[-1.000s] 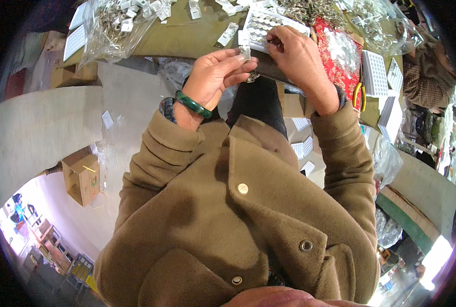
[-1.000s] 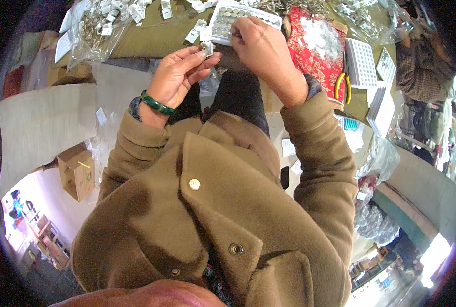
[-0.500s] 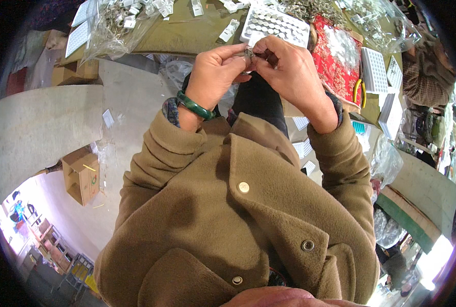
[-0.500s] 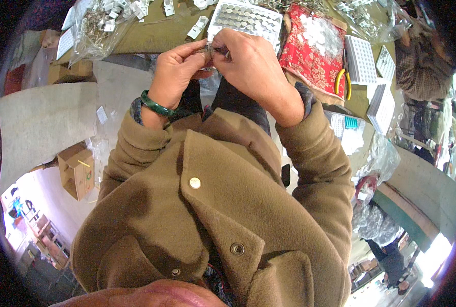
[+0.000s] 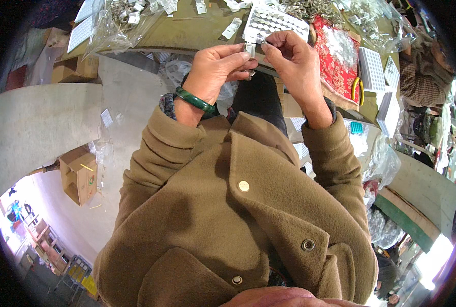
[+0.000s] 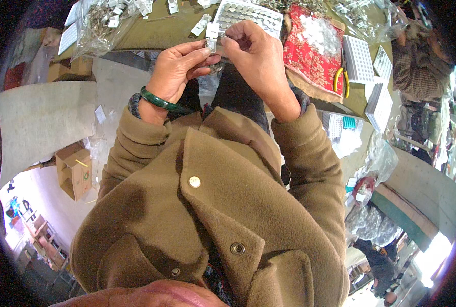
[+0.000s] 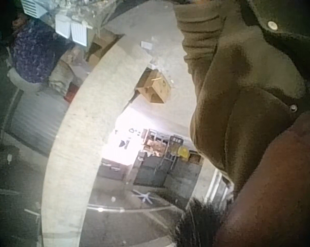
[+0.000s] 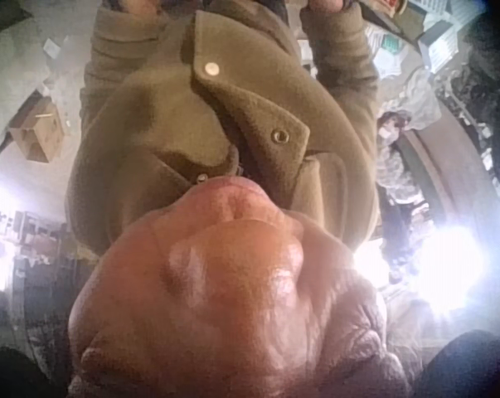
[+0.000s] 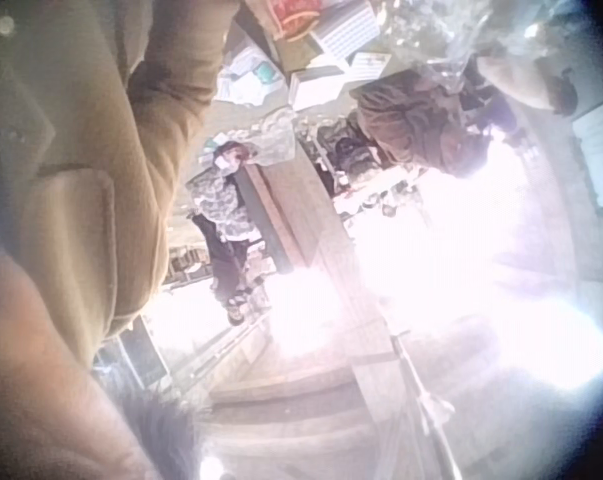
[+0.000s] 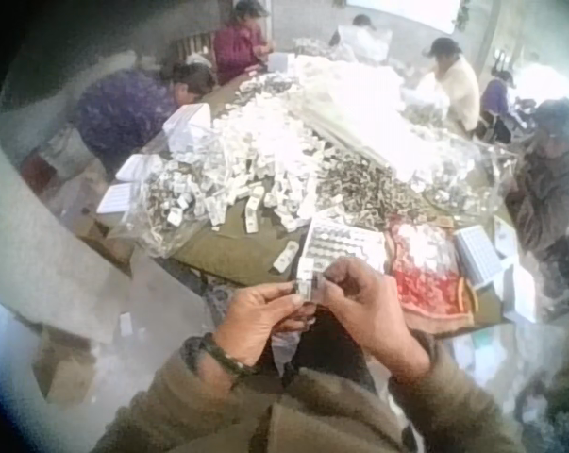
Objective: The person repeatedly picks small white rectangular components and metallic parts from a tray, inserts the metallic parts into the white components, and places the assembled units back on the table. The person occasionally uses a small light source to illuminate the components during assembly.
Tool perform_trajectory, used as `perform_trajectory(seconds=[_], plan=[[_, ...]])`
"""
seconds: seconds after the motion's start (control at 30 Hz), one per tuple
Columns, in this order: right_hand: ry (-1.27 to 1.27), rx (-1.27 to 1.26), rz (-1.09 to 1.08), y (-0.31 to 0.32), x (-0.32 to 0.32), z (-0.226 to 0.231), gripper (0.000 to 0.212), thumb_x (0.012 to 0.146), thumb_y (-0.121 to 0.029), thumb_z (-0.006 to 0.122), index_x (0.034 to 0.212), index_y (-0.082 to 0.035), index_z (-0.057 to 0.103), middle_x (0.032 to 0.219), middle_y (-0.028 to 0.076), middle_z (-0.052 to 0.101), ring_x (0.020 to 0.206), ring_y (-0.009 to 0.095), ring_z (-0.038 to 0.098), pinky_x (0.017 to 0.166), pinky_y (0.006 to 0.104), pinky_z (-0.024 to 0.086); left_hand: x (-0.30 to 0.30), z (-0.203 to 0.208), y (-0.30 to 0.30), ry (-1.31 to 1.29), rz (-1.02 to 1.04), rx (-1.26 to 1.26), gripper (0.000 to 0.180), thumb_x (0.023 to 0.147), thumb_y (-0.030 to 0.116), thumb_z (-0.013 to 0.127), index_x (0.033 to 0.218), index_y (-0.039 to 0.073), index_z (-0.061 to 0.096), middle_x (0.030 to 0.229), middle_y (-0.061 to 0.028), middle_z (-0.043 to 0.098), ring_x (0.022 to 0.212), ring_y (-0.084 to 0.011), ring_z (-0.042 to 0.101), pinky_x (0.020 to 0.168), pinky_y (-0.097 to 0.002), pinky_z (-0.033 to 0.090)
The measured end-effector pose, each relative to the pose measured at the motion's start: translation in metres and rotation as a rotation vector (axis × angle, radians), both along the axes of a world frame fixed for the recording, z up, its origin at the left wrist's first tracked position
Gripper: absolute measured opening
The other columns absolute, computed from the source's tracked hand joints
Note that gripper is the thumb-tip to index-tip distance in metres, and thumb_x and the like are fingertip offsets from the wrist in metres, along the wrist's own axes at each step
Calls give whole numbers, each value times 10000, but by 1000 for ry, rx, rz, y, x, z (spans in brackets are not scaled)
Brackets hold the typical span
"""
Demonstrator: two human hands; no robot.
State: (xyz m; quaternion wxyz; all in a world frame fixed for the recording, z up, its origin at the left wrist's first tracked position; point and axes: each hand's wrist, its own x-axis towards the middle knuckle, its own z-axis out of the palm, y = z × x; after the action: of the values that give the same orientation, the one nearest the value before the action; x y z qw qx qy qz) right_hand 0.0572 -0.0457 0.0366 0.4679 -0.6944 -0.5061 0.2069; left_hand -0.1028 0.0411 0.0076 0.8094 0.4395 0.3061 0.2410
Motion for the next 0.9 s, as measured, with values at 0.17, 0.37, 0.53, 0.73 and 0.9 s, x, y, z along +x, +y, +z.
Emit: perform_trajectory(seconds=[0.17, 0.37, 0.53, 0.73, 0.9], plan=[[-219, 112, 8, -4, -10, 1, 140, 822, -93, 678, 923, -14, 624, 779, 68, 645, 704, 154, 625, 645, 283, 514, -2, 1, 0, -16, -38, 14, 303, 920, 115, 623, 1186, -27, 600, 1009, -113, 693, 896, -155, 686, 710, -221, 562], [-302, 108, 42, 2, -12, -2, 131, 747, -66, 660, 863, -36, 606, 749, 148, 627, 705, 344, 638, 616, 398, 507, -3, 3, -5, 2, -90, 111, 338, 917, 120, 628, 1209, -47, 586, 1013, -113, 692, 907, -158, 682, 757, -246, 558], [-197, 41, 134, -1, -9, -6, 76, 756, -54, 641, 827, -51, 616, 768, 139, 634, 732, 343, 640, 632, 399, 507, -7, -2, -1, 65, -147, 147, 367, 916, 118, 630, 1234, -53, 567, 1054, -120, 682, 909, -156, 680, 769, -242, 559], [-237, 83, 140, -5, -7, -13, 112, 803, -72, 647, 899, -55, 703, 790, 134, 664, 729, 316, 661, 640, 371, 525, -5, -15, -4, -12, -53, -131, 275, 905, 101, 634, 1154, -13, 618, 964, -80, 694, 866, -135, 671, 703, -217, 545], [191, 29, -20, 3, 10, -10, 130, 847, -81, 635, 952, -49, 705, 807, 151, 678, 706, 291, 673, 640, 340, 532, -2, -15, 5, -32, -8, -194, 200, 940, 161, 596, 1080, 25, 640, 958, -55, 690, 816, -89, 659, 659, -187, 538]])
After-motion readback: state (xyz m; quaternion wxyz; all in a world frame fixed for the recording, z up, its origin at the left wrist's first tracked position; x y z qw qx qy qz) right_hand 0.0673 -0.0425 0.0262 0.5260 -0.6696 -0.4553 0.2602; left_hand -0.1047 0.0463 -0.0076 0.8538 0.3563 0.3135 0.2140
